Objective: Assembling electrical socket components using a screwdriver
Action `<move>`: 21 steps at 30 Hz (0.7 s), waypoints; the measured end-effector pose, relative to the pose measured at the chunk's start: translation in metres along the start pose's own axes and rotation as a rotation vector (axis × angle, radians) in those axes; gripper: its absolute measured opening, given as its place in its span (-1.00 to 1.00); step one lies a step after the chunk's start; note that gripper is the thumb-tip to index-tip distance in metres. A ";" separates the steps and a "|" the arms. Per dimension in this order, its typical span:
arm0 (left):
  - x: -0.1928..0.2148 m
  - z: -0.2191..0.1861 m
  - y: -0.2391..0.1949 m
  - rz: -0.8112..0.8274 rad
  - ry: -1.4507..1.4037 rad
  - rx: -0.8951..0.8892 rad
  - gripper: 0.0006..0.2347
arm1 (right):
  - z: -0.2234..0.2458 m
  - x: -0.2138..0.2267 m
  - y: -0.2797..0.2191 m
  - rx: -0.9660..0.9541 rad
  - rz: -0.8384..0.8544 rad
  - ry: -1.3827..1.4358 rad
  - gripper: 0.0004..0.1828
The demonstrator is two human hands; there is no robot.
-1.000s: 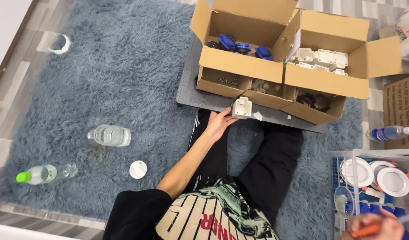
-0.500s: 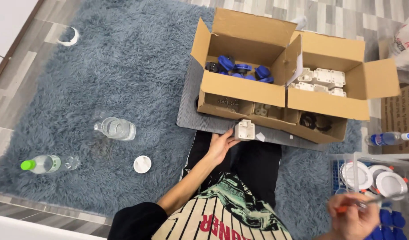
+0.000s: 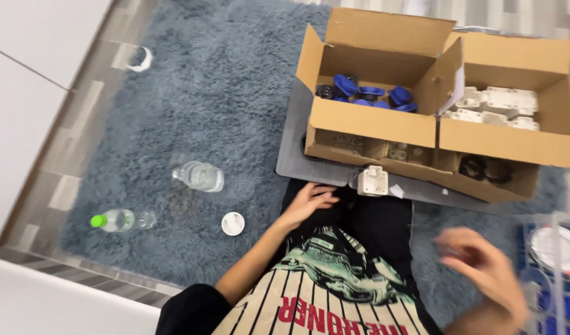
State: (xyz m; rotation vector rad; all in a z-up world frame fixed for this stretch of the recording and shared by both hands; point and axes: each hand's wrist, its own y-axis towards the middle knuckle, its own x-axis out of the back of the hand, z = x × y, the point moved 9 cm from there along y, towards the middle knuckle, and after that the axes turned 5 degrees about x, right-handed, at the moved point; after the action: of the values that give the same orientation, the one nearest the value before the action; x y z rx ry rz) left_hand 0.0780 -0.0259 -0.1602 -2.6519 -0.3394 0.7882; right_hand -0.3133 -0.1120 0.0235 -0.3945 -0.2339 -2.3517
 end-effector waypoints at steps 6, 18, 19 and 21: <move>0.154 0.019 -0.015 -0.352 0.501 -0.082 -0.77 | -0.162 0.101 -0.153 -0.123 -0.937 -0.007 -0.75; 0.145 0.162 -0.012 -0.386 0.150 0.543 -0.56 | -0.333 0.052 -0.154 -0.314 -0.993 -0.481 -0.66; 0.152 0.169 -0.010 -0.524 0.251 0.550 -0.41 | -0.341 0.049 -0.156 -0.352 -1.030 -0.535 -0.67; 0.138 0.139 0.037 -0.507 0.469 0.282 -0.67 | -0.314 0.049 -0.152 -0.269 -1.064 -0.616 -0.70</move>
State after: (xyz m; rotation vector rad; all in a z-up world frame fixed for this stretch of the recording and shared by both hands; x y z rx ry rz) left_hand 0.1163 0.0219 -0.3497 -2.2422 -0.6736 0.0447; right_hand -0.5191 -0.1214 -0.2623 -1.4101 -0.5072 -3.2253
